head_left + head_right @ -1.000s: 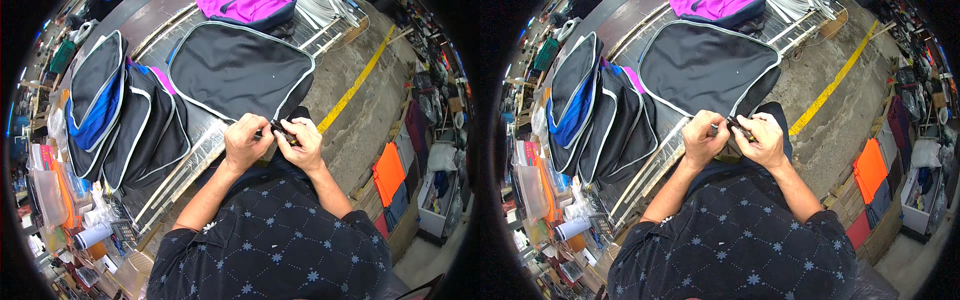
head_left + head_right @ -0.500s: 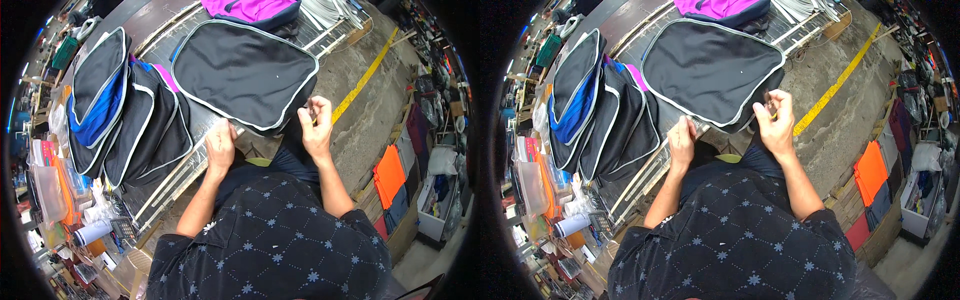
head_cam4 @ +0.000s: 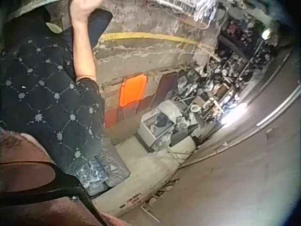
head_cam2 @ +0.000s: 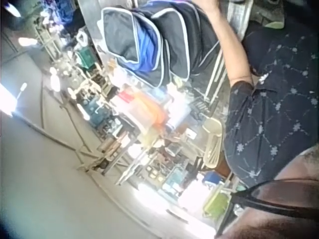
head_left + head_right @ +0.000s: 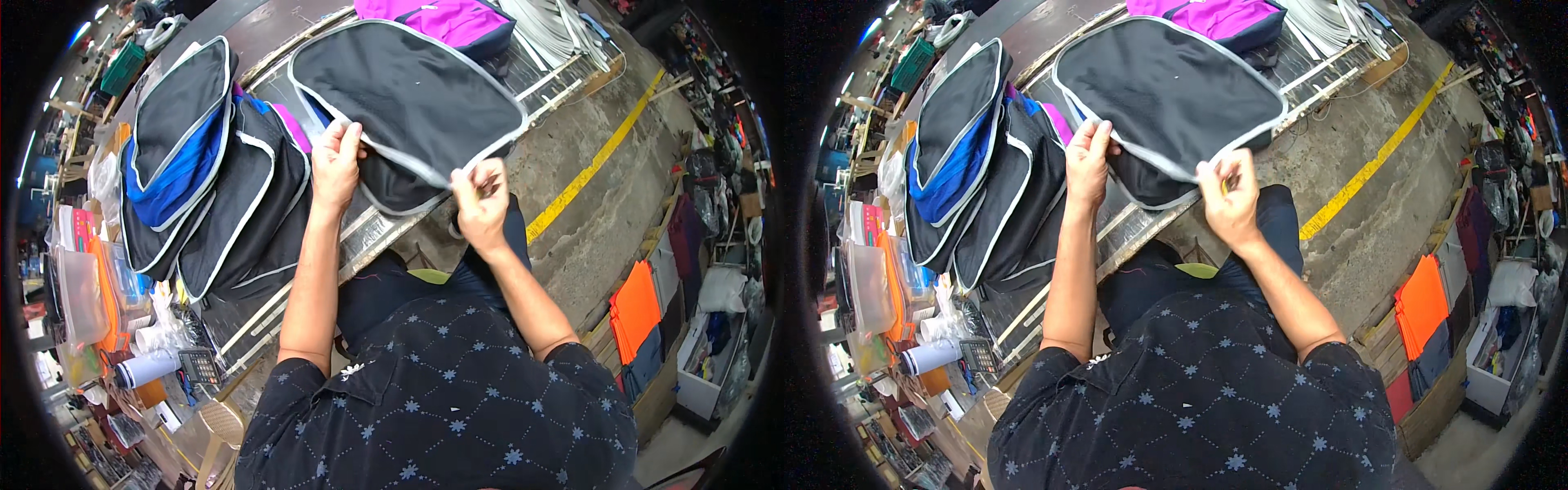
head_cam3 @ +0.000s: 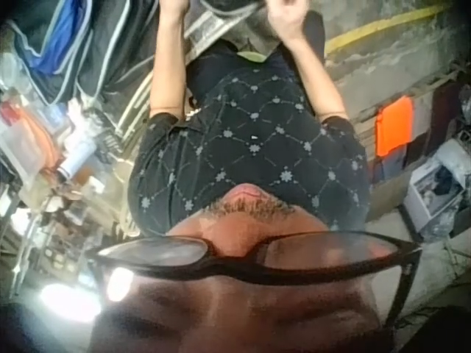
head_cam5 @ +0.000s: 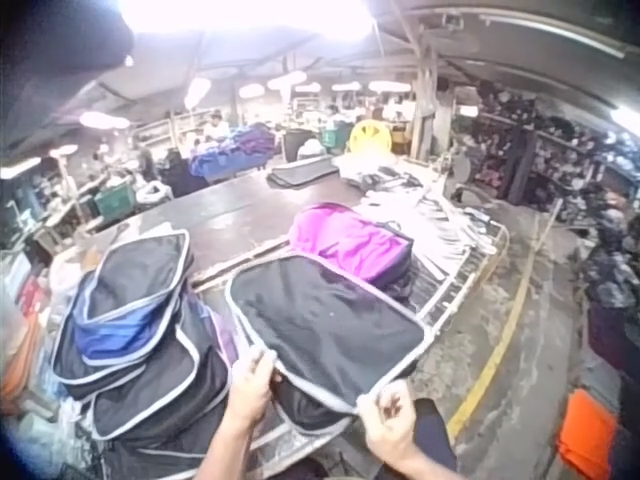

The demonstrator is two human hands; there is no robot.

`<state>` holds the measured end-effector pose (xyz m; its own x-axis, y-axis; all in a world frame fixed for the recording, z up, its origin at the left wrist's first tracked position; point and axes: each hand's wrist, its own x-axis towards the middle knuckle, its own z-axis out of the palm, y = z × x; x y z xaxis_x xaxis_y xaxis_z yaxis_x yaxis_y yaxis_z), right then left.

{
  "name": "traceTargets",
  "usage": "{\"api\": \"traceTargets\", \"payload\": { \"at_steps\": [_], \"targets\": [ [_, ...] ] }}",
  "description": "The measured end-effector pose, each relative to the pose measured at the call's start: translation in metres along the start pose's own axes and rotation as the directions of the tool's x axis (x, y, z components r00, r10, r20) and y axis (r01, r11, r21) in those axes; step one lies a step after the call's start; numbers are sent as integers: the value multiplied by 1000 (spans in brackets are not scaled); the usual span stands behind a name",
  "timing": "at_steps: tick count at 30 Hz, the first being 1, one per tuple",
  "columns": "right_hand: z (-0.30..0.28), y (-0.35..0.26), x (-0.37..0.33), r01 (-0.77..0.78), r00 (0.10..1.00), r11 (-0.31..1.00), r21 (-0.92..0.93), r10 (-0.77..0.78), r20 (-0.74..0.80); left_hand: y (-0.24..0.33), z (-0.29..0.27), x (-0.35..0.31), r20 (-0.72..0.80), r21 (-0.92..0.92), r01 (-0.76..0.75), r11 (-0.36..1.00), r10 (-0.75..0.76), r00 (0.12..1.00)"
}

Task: Trimming loose threads from manufactured bag components using a pair of thread nippers.

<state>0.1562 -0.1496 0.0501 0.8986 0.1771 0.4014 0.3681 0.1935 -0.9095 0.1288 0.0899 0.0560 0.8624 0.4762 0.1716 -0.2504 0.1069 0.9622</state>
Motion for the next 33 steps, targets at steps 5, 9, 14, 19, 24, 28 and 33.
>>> {"api": "traceTargets", "payload": {
  "at_steps": [5,9,14,19,24,28,33],
  "targets": [
    [-33,5,-42,-30,958,976,-216,90,273,-8,-36,-53,-165,281,300,911,-262,951],
    [-76,-7,3,-101,990,918,-383,132,55,9,-22,-100,-75,201,393,897,-386,919],
    [-88,12,127,-59,998,822,-566,63,-12,12,-11,-107,3,46,433,900,-433,901],
    [-21,25,199,278,958,528,-803,-96,269,-17,1,-81,10,264,169,949,-178,984],
    [7,36,218,393,914,594,-702,-166,371,-20,19,-91,-98,442,90,892,-52,994],
    [1,-29,195,546,806,786,-291,-587,-73,11,22,-105,-146,559,-208,803,342,928],
    [-23,-65,158,403,832,905,-138,-425,-356,6,-1,-81,-175,615,-232,753,418,891]
  ]
}}
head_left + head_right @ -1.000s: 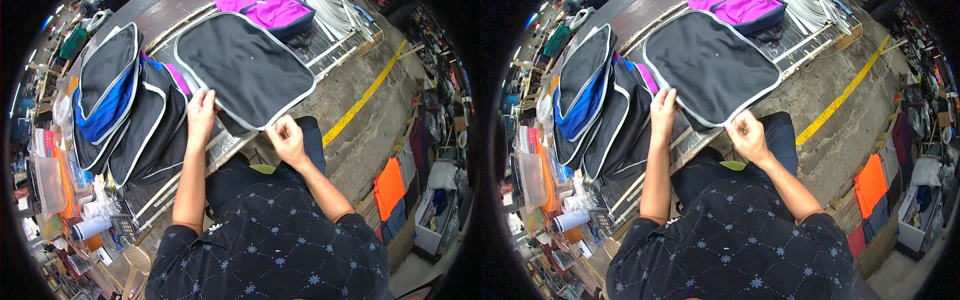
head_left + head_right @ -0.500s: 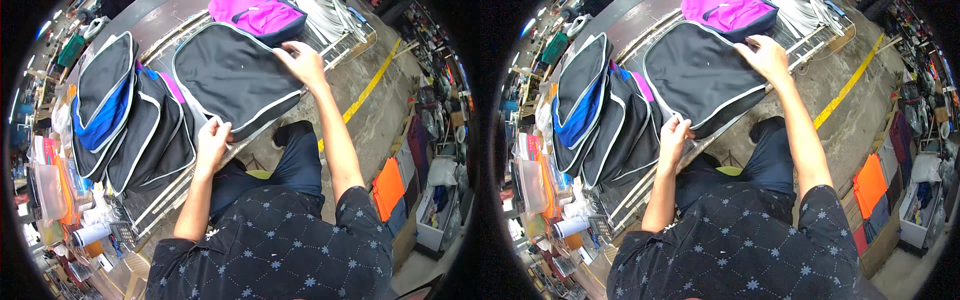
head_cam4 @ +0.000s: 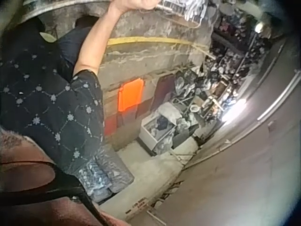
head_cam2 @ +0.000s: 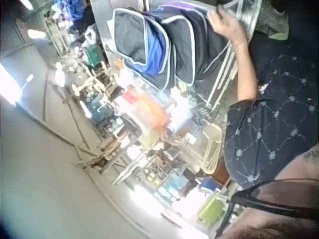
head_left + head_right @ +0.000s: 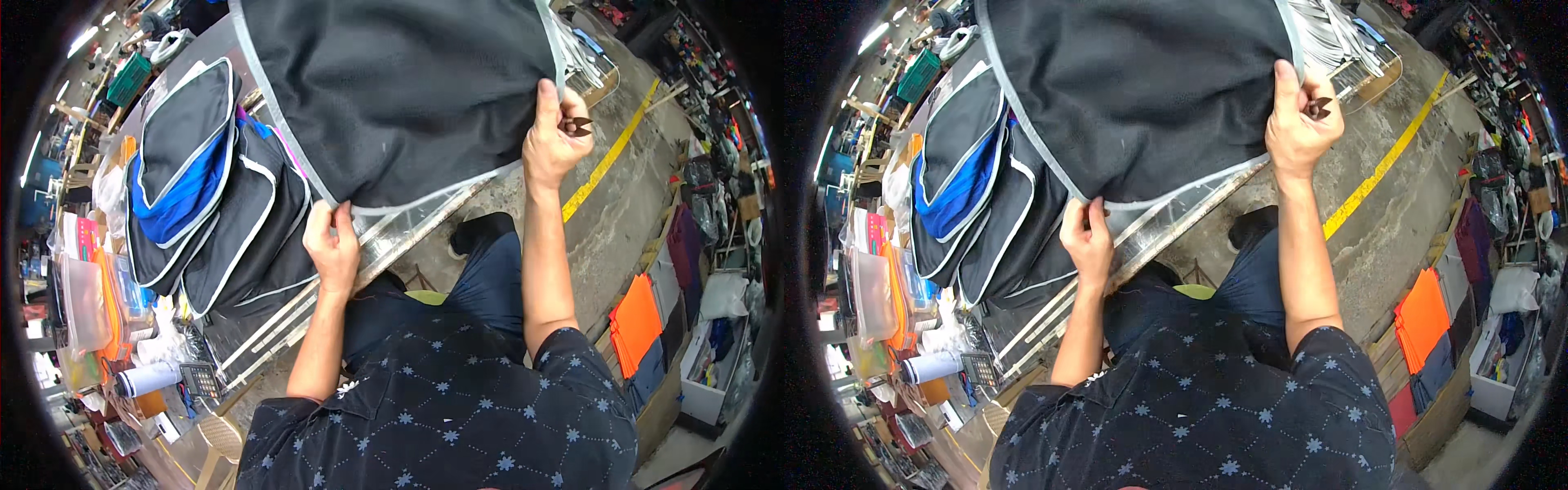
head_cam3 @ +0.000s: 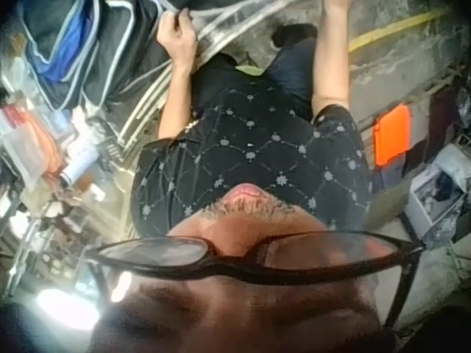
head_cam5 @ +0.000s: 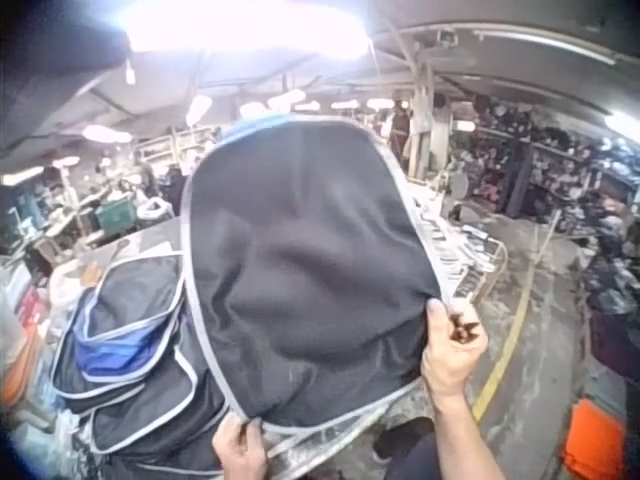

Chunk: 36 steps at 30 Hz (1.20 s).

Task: Trimming loose threads from manufactured bag components using a pair of thread nippers.

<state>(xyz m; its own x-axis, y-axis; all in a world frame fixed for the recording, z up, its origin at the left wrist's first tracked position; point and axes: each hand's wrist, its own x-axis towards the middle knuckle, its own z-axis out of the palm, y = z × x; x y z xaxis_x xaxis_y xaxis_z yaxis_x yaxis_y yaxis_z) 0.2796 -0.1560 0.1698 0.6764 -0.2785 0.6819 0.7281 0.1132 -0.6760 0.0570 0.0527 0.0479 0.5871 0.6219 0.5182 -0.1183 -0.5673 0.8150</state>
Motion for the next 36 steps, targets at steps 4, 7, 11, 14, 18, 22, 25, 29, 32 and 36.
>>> {"api": "traceTargets", "payload": {
  "at_steps": [4,7,11,14,18,22,25,29,32,36],
  "targets": [
    [-30,41,-34,-174,976,976,-134,189,107,-22,5,2,131,-211,185,960,-159,978],
    [-57,76,-69,-265,930,922,-283,322,178,-32,7,-21,271,-65,385,921,-355,895],
    [-73,84,-89,-348,898,900,-263,401,182,-37,-3,-43,274,-77,513,855,-477,835],
    [-70,82,-83,-359,895,899,-250,408,180,-30,-9,-41,267,-41,517,855,-489,830],
    [-66,82,-77,-369,879,899,-234,420,225,-26,-14,-41,238,22,469,883,-460,856],
    [-58,80,-70,-387,863,903,-185,426,272,-27,-18,-27,138,-61,419,906,-408,902],
    [-58,82,-66,-341,872,907,-246,404,278,-16,-27,-16,119,-76,440,895,-430,895],
    [-67,86,-64,-244,900,926,-289,327,287,-25,-26,-12,93,-133,336,932,-326,941],
    [-65,71,-73,-283,880,903,-322,378,288,-15,-26,0,64,-151,301,942,-295,953],
    [-68,63,-71,-271,893,895,-354,370,254,5,-14,21,48,-142,180,973,-174,983]
  ]
}}
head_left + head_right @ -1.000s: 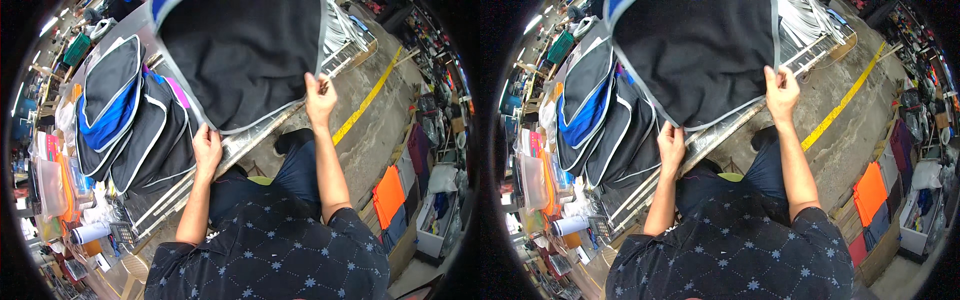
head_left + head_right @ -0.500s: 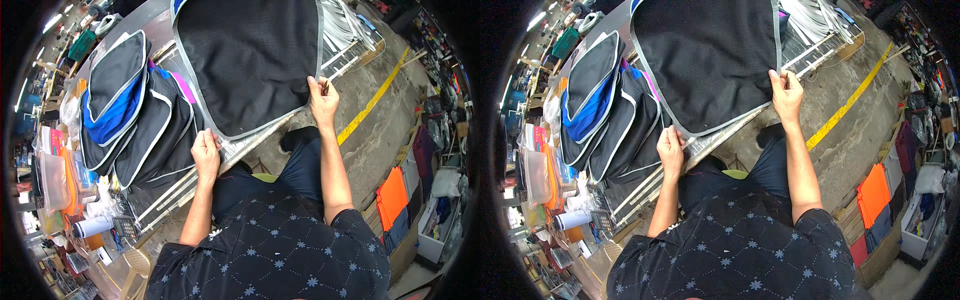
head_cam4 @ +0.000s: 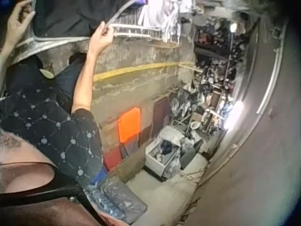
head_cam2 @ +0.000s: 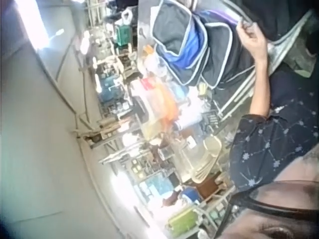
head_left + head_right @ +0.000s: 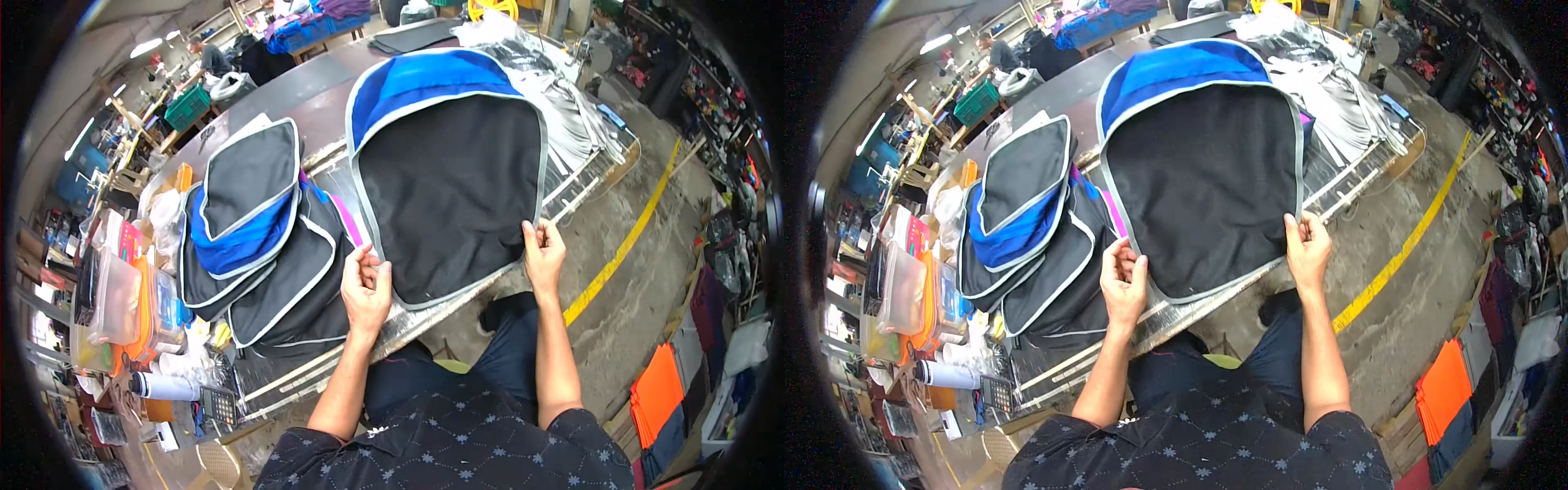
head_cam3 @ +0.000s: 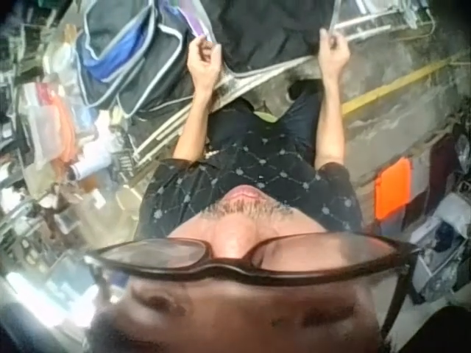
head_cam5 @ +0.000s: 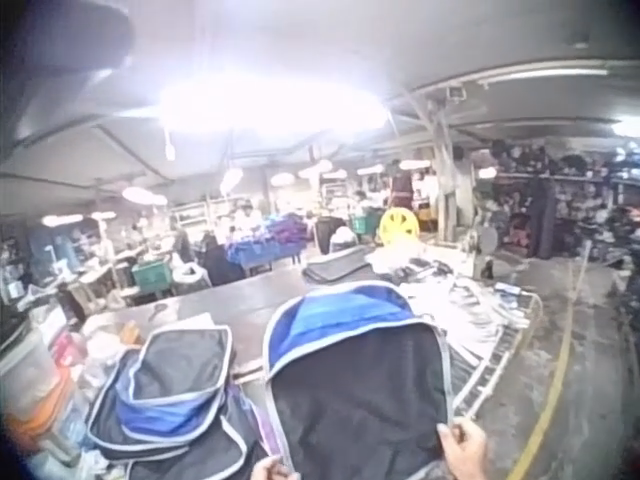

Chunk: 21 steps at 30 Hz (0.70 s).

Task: Trimming loose threads from manufactured bag components using a pair of thread nippers.

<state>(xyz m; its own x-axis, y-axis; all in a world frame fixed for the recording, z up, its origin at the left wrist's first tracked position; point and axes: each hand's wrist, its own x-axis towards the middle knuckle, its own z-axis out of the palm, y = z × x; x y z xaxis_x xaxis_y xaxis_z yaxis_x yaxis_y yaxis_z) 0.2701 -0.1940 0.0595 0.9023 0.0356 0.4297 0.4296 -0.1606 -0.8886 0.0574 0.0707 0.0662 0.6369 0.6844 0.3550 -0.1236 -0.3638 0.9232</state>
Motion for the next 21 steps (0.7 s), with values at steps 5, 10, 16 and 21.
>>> {"api": "traceTargets", "payload": {
  "at_steps": [5,10,16,21],
  "targets": [
    [3,-37,-22,358,893,886,-295,-417,-170,26,23,-5,25,140,-396,907,397,918],
    [27,-144,-53,395,912,916,-74,-380,155,55,51,-21,276,83,-517,852,479,833],
    [30,-124,-32,141,966,977,160,-172,195,87,49,-6,-137,353,-613,707,687,713],
    [12,-142,-11,138,949,938,317,-217,228,81,31,27,174,22,-299,954,291,941]
  ]
}}
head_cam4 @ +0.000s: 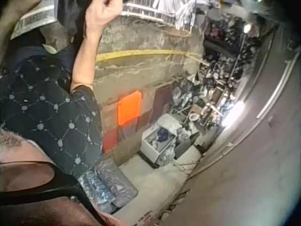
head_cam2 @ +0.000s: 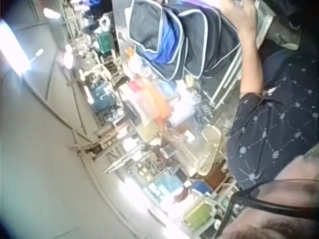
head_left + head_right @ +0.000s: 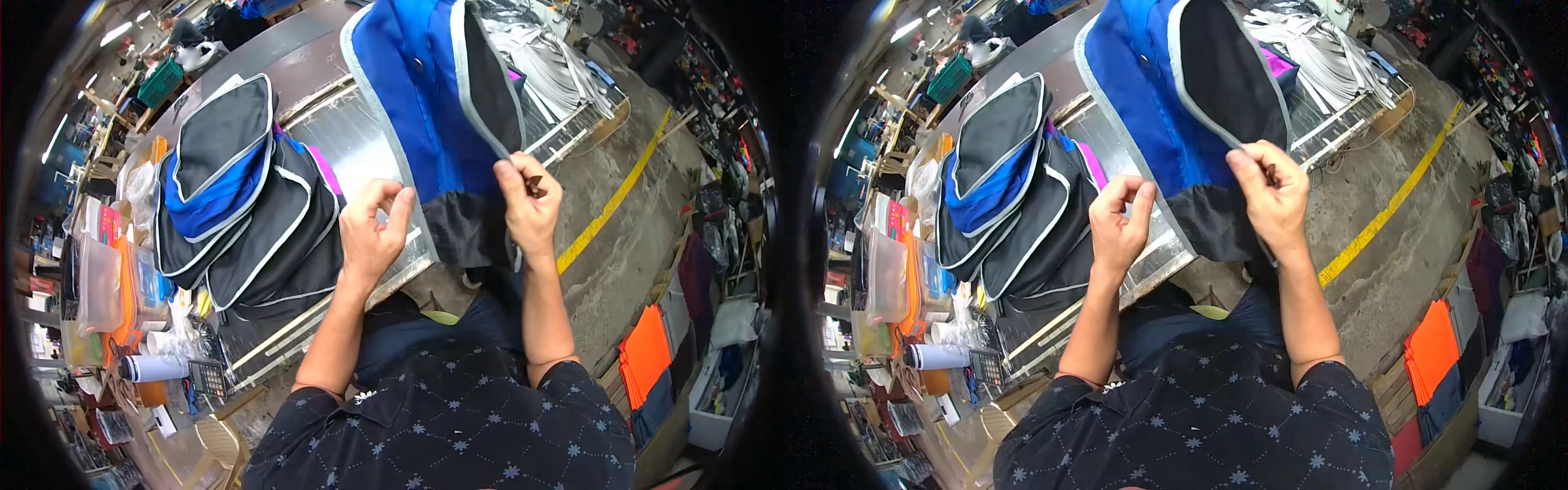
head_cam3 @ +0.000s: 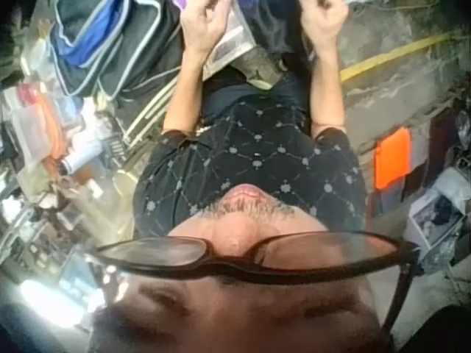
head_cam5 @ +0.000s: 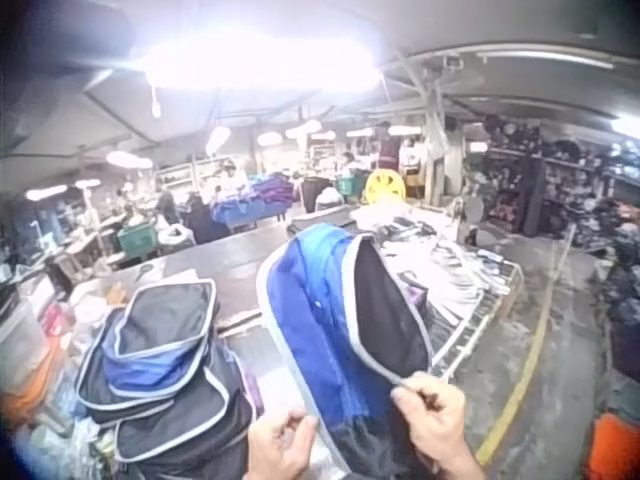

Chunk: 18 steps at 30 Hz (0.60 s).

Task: Trimming loose threads from manufactured bag components using a pair of thread nippers.

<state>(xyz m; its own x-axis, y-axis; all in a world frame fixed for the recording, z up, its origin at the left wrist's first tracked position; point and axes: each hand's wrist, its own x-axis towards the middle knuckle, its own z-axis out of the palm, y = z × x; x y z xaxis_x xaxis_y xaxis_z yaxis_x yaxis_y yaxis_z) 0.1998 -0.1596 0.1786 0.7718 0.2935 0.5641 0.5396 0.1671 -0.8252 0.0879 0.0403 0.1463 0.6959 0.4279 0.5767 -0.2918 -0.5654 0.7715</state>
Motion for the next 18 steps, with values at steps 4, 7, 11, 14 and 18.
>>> {"api": "traceTargets", "payload": {
  "at_steps": [4,7,11,14,18],
  "targets": [
    [-6,-18,21,47,998,998,-32,-49,-50,17,-9,13,79,152,-283,947,274,959],
    [-5,-31,41,-34,980,999,39,41,-194,20,-15,14,-99,-105,-221,970,211,973],
    [-13,-22,72,-75,992,991,108,86,-97,38,-21,25,-161,-232,-216,949,181,970],
    [-4,-4,90,-143,987,986,89,149,-56,38,-14,46,-179,-235,-242,941,203,963],
    [-14,7,79,-261,957,964,-43,264,123,-5,-12,65,-195,-310,-133,942,74,978]
  ]
}}
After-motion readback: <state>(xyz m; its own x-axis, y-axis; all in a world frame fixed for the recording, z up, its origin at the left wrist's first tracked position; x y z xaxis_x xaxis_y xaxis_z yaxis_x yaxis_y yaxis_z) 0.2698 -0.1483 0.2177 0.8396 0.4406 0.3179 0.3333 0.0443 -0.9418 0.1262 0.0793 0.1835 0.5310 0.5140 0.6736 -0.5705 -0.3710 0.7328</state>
